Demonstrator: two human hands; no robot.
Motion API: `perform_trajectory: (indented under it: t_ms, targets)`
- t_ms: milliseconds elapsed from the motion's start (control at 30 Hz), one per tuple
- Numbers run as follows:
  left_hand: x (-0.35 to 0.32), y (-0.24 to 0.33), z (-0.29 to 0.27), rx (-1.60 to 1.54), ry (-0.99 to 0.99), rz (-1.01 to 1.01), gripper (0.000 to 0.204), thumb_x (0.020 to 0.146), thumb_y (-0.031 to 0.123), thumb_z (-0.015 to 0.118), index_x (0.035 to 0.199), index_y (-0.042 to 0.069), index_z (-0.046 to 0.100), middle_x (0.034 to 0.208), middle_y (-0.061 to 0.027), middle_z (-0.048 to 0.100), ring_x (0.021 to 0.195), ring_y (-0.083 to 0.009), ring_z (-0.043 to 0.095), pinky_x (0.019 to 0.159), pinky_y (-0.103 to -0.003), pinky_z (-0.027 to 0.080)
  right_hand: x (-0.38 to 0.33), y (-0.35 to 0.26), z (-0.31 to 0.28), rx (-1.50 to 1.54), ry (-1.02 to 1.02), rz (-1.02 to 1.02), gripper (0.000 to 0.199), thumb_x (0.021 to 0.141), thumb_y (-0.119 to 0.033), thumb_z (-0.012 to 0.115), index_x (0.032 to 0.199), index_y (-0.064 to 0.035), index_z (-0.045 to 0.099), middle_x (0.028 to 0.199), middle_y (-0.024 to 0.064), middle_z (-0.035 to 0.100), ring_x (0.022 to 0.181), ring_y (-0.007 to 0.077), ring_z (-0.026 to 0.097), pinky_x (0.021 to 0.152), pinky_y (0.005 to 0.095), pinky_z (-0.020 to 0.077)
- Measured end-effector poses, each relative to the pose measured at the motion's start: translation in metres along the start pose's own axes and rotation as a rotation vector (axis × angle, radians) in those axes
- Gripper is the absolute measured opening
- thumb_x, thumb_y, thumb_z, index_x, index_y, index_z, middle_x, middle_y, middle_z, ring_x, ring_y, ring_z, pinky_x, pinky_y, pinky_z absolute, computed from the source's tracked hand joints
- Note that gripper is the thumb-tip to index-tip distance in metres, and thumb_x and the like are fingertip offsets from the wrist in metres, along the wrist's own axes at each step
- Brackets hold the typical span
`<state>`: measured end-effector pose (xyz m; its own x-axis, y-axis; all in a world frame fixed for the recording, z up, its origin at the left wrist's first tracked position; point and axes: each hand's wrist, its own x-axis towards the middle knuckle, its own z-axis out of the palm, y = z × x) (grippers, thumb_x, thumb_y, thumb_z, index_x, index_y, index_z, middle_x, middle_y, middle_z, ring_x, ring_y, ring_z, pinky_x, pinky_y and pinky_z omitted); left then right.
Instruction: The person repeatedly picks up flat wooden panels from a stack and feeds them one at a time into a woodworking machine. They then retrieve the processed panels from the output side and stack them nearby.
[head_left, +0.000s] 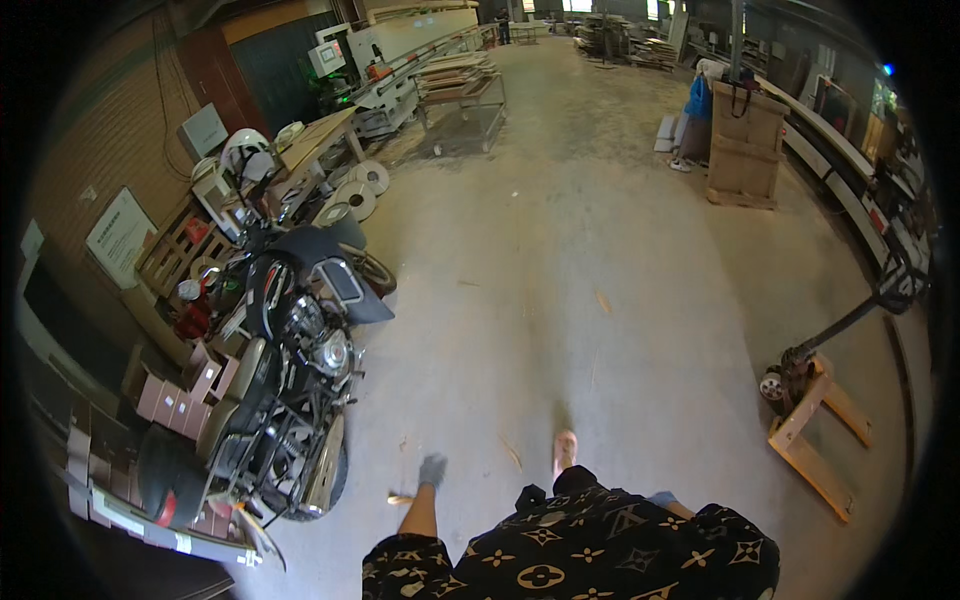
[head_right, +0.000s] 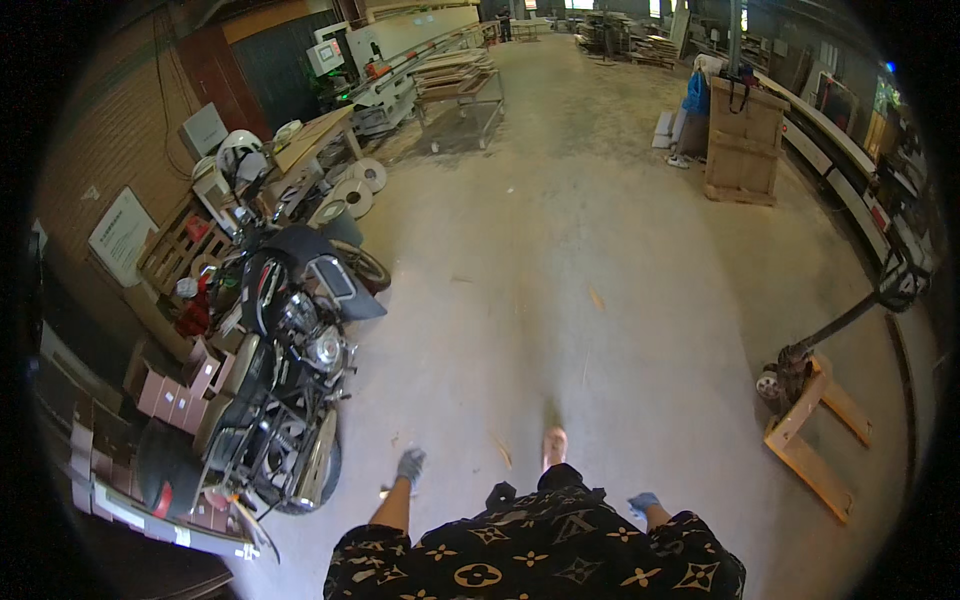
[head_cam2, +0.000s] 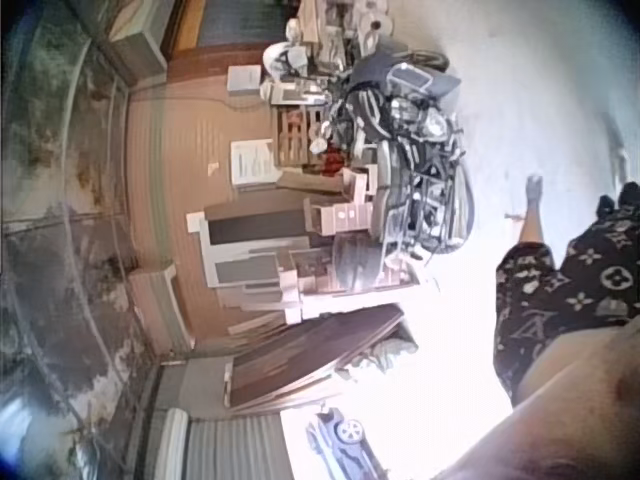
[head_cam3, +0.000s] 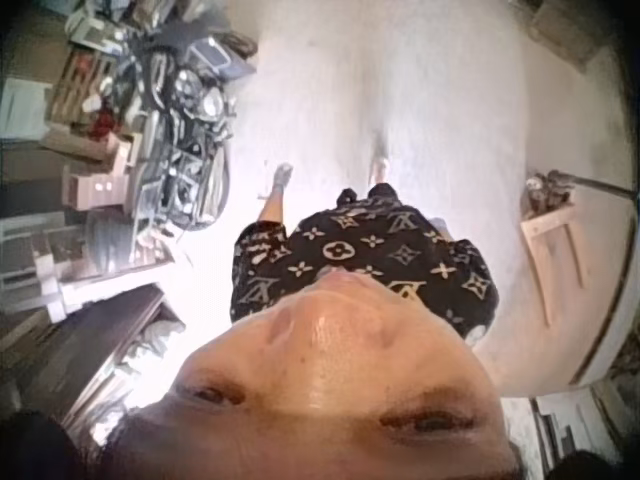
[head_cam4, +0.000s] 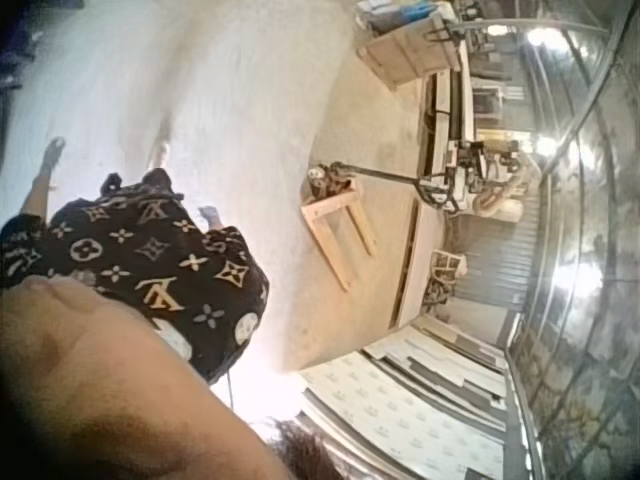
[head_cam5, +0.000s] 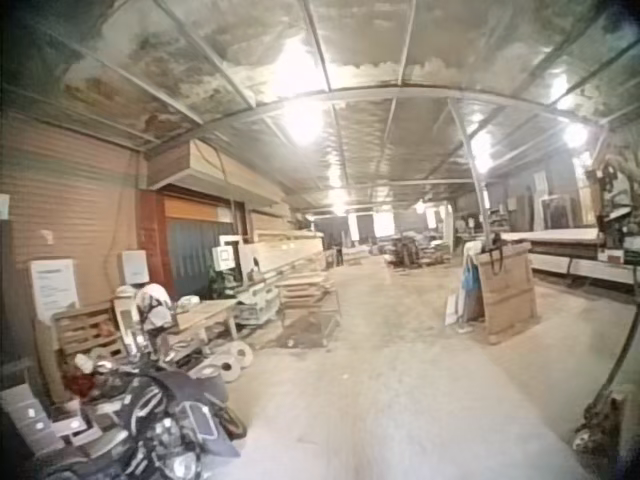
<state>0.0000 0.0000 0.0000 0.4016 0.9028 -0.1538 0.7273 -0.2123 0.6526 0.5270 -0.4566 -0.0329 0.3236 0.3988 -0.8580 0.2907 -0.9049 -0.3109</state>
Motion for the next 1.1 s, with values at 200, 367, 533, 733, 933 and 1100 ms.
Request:
perform_trajectory:
  t_ms: [200, 367, 533, 733, 933, 1100]
  targets:
    - [0.226, 0.071, 0.026, -0.709, 0.416, 0.091, 0.025, 0.093, 0.028, 0.047, 0.095, 0.01, 0.063, 0.081, -0.0046, 0.063, 0.071, -0.0167, 0.058, 0.06, -0.034, 0.049, 0.12, -0.161, -0.144, 0.134, 0.045, 0.157, 0.041, 0.085, -0.043, 0.055, 0.087, -0.0045, 0.069, 0.09, 0.0165, 0.067, 0.084, 0.0268, 0.064, 0.077, 0.0371, 0.0504]
    - [0.26, 0.1, 0.044, -0.007, -0.158, -0.273, 0.032, 0.09, 0.033, 0.046, 0.096, 0.005, 0.062, 0.098, -0.0195, 0.064, 0.096, -0.0388, 0.058, 0.085, -0.048, 0.046, 0.228, -0.432, -0.278, -0.051, 0.143, -0.228, 0.032, 0.086, -0.034, 0.058, 0.086, -0.0033, 0.068, 0.081, 0.0138, 0.067, 0.074, 0.0229, 0.063, 0.07, 0.0368, 0.0516]
    - [0.349, 0.088, 0.027, -0.093, -0.297, -0.615, 0.035, 0.093, 0.035, 0.043, 0.099, 0.006, 0.063, 0.101, -0.0198, 0.064, 0.094, -0.0376, 0.06, 0.082, -0.047, 0.048, 0.302, -0.703, -0.362, -0.029, 0.25, -0.493, 0.032, 0.083, -0.03, 0.055, 0.084, 0.0005, 0.066, 0.079, 0.0179, 0.066, 0.071, 0.0259, 0.063, 0.069, 0.0388, 0.0501]
    - [0.539, 0.04, -0.06, 0.024, -0.351, -0.597, 0.038, 0.094, 0.035, 0.041, 0.096, 0.005, 0.064, 0.102, -0.0208, 0.063, 0.092, -0.0364, 0.061, 0.08, -0.048, 0.048, 0.38, -0.884, -0.372, 0.397, 0.112, -0.583, 0.028, 0.083, -0.028, 0.06, 0.086, -0.0012, 0.065, 0.076, 0.0092, 0.065, 0.067, 0.0187, 0.06, 0.063, 0.0329, 0.0505]
    - [0.872, 0.008, -0.175, 0.397, -0.292, -0.088, 0.042, 0.094, 0.036, 0.038, 0.095, 0.004, 0.065, 0.104, -0.0213, 0.062, 0.094, -0.0364, 0.06, 0.083, -0.048, 0.047, 0.475, -0.9, -0.405, -0.187, 0.043, -0.356, 0.035, 0.086, -0.036, 0.057, 0.09, -0.003, 0.068, 0.083, 0.0123, 0.069, 0.071, 0.0231, 0.065, 0.069, 0.0354, 0.0506]
    - [1.154, 0.048, -0.223, -0.116, 0.159, -0.138, 0.029, 0.092, 0.033, 0.047, 0.102, 0.008, 0.059, 0.104, -0.0033, 0.058, 0.097, -0.0174, 0.054, 0.085, -0.033, 0.044, 0.592, -0.895, -0.464, 0.044, 0.038, 0.124, 0.039, 0.089, -0.035, 0.051, 0.097, 0.0006, 0.065, 0.086, 0.0109, 0.07, 0.069, 0.0232, 0.066, 0.07, 0.0379, 0.0525]
